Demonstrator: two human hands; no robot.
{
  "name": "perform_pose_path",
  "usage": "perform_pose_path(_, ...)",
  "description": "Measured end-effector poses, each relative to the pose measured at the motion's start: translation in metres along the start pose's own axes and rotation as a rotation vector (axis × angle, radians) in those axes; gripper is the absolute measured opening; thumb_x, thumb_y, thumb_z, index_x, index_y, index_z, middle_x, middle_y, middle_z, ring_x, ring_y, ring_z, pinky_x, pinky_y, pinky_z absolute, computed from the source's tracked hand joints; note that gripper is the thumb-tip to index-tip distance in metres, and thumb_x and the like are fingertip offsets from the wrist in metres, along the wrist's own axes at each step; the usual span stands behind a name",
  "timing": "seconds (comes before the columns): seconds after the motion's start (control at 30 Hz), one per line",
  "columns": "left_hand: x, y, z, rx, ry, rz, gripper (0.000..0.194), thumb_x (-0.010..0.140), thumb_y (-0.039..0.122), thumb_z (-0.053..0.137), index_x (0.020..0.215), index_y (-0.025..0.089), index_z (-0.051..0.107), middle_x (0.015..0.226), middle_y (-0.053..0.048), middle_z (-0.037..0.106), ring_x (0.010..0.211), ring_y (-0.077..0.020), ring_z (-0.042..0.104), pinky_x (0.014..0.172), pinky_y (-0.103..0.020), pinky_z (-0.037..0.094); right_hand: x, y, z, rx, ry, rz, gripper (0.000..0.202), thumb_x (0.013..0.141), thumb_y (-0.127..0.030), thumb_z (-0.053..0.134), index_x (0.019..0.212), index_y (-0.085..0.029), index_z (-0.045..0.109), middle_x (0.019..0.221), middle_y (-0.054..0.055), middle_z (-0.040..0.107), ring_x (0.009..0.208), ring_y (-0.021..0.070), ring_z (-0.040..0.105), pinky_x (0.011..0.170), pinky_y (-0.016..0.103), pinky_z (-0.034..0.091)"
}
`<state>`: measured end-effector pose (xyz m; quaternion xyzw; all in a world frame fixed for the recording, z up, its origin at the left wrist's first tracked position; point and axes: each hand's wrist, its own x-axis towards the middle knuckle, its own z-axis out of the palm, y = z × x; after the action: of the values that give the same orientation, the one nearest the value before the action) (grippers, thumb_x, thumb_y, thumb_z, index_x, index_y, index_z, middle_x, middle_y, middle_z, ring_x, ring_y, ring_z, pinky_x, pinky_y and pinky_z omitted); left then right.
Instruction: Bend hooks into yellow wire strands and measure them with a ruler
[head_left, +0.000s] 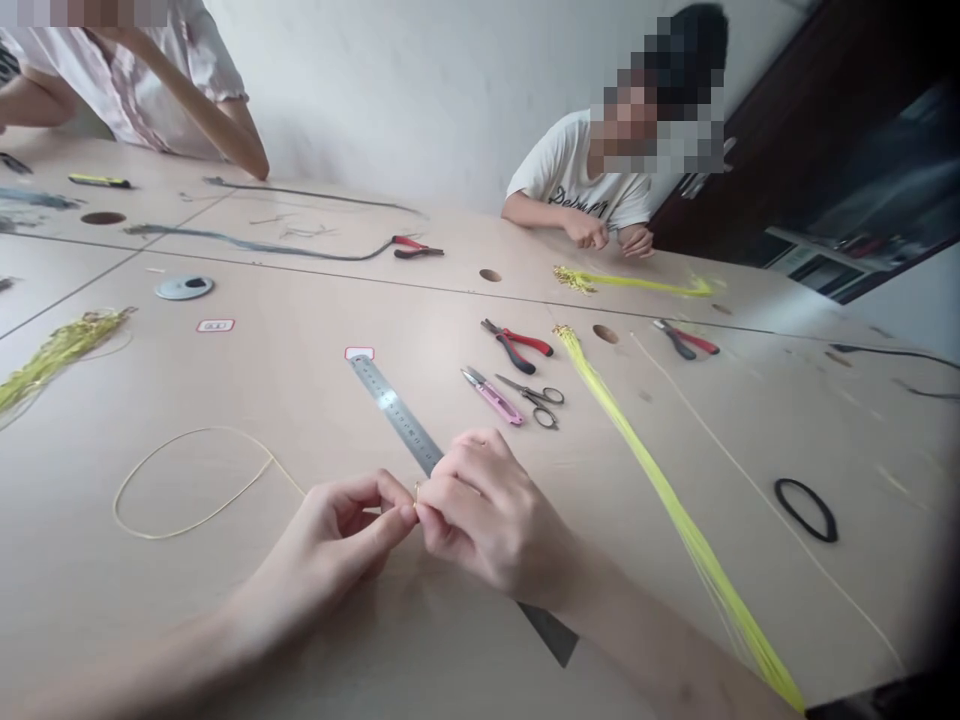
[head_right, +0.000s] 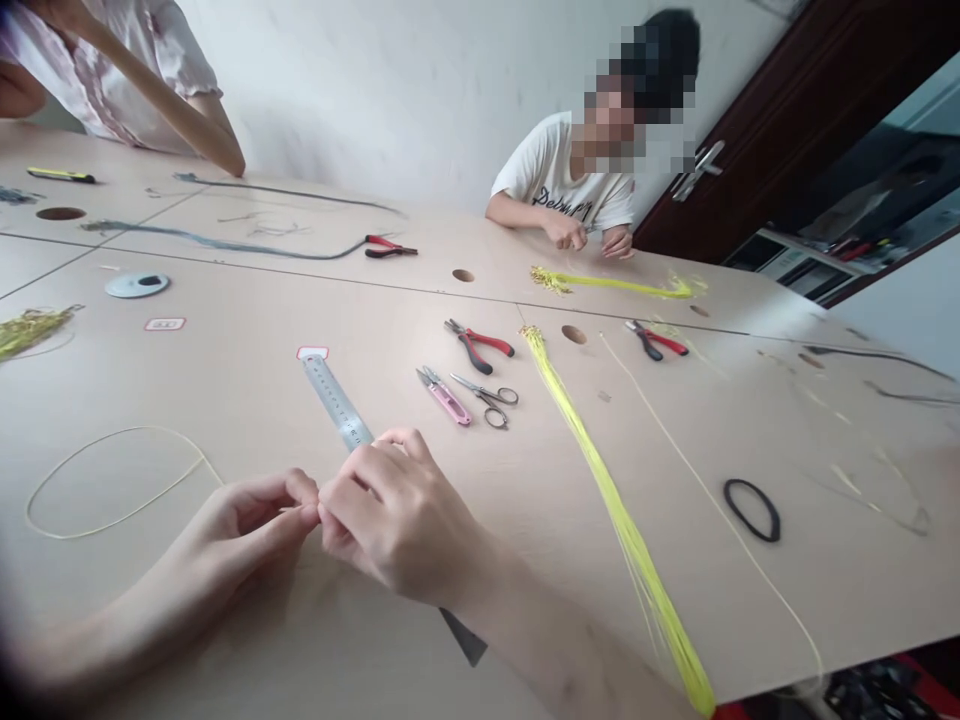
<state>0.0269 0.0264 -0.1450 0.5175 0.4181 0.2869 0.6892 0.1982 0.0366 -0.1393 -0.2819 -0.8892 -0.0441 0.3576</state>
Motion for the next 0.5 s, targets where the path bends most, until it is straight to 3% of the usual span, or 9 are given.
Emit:
perform_pose_path(0.2,0.001,-0.002,0.000,0.004,0.045,-0.021,0.039,0.077,0.054,0.055,0.068,0.016,0.053,0.056,0.003,0.044,0.048,-0.0079,0.032,0.045,-0.021,0.021,0.002,0.006,-0.008,-0.086,-0.014,-0.022,0.019,0.084,-0.011,0.046,0.070,-0.015,0.057,0.065,0.001,0.057,0.062,0.0100,0.050,0.079,0.034,0.042)
perform_pose_path(0.27,0.001,-0.004,0.000,-0.037,0.061,-0.031,0.035,0.079,0.050,0.056,0.068,0.018,0.050,0.051,0.007,0.034,0.045,-0.0065,0.024,0.043,-0.020,0.016,0.002,0.015,-0.014,-0.142,-0.074,0.124,0.022,0.087,-0.018,0.043,0.071,-0.016,0.059,0.067,0.001,0.059,0.065,0.0118,0.053,0.079,0.033,0.043)
perform_pose_path(0.33,0.002,-0.005,0.000,-0.055,0.066,-0.038,0.033,0.080,0.048,0.055,0.068,0.018,0.048,0.048,0.009,0.027,0.044,-0.0063,0.021,0.042,-0.020,0.014,-0.001,0.029,-0.019,-0.227,-0.150,0.365,0.024,0.088,-0.024,0.042,0.076,-0.016,0.061,0.075,0.005,0.061,0.073,0.0157,0.056,0.078,0.033,0.045)
perform_pose_path(0.4,0.002,-0.006,-0.001,-0.060,0.086,-0.043,0.033,0.081,0.047,0.053,0.067,0.018,0.046,0.048,0.009,0.025,0.044,-0.0066,0.020,0.042,-0.019,0.014,-0.007,0.047,-0.020,-0.316,-0.182,0.554,0.024,0.087,-0.024,0.042,0.087,-0.013,0.064,0.089,0.011,0.061,0.086,0.0230,0.058,0.078,0.039,0.047)
perform_pose_path(0.5,0.001,-0.006,-0.001,-0.061,0.100,-0.025,0.032,0.082,0.046,0.053,0.068,0.018,0.047,0.050,0.008,0.027,0.047,-0.0070,0.021,0.042,-0.019,0.016,-0.020,0.077,-0.018,-0.377,-0.186,0.693,0.033,0.086,-0.024,0.041,0.109,-0.009,0.060,0.114,0.020,0.055,0.106,0.0326,0.053,0.084,0.048,0.045)
